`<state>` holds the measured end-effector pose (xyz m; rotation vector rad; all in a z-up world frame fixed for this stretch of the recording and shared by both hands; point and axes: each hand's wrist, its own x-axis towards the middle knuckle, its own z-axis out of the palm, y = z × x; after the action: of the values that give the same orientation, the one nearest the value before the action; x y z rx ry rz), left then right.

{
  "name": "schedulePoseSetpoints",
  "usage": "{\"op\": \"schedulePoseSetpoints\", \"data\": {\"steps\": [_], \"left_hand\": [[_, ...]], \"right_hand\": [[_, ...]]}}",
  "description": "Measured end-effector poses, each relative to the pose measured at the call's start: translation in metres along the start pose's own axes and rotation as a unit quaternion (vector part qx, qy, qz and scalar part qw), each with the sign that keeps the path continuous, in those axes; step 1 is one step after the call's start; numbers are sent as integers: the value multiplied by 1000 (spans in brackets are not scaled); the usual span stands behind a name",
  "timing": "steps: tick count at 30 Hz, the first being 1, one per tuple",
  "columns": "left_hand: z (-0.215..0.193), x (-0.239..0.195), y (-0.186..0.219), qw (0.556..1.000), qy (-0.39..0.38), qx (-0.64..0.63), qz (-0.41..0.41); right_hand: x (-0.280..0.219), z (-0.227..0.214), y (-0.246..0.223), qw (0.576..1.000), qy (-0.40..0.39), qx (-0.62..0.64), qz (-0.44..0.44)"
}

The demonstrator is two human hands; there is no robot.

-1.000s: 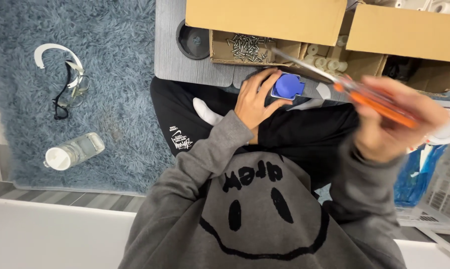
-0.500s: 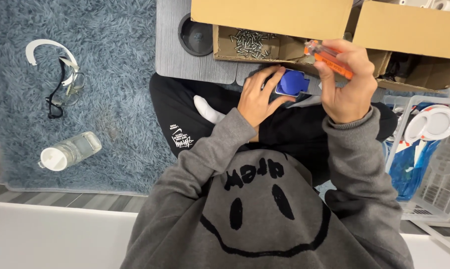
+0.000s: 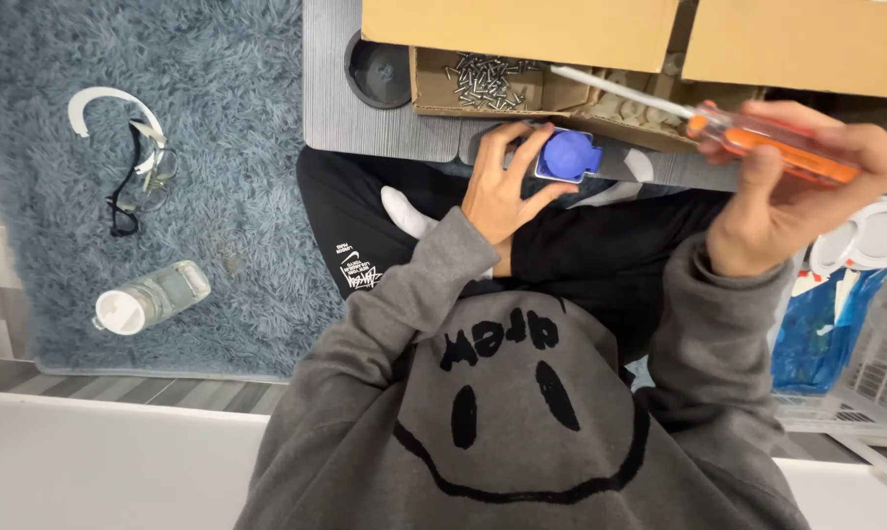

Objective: Assembling and inspecting a small electrical component using a screwdriver

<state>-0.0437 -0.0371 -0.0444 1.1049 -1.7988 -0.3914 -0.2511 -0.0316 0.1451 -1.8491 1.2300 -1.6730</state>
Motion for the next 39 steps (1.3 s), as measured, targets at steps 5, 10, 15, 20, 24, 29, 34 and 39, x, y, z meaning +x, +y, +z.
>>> {"op": "schedulePoseSetpoints", "data": {"steps": [5, 10, 15, 20, 24, 29, 34, 39], "left_hand": [[-28, 13, 22, 997, 18, -49, -53], [-66, 33, 45, 980, 40, -169, -95], [-78, 50, 59, 978, 18, -192, -83], [-73, 57, 63, 970, 19, -236, -61], [-74, 56, 62, 971, 14, -226, -81], [-76, 56, 62, 972, 7, -227, -66], [-73, 49, 57, 980, -3, -195, -32], [-72, 39, 42, 985, -46, -155, 52]], "right_hand": [[-21, -34, 16, 998, 54, 21, 34], [-38, -60, 22, 994, 40, 83, 55], [-41, -60, 14, 992, 51, 90, 79], [-44, -63, 13, 991, 46, 83, 94], [-47, -67, 18, 989, 57, 93, 97], [-45, -74, 19, 994, 27, 77, 73], [-44, -80, 19, 994, 17, 74, 75], [-31, -91, 9, 995, -75, 45, 52]]}}
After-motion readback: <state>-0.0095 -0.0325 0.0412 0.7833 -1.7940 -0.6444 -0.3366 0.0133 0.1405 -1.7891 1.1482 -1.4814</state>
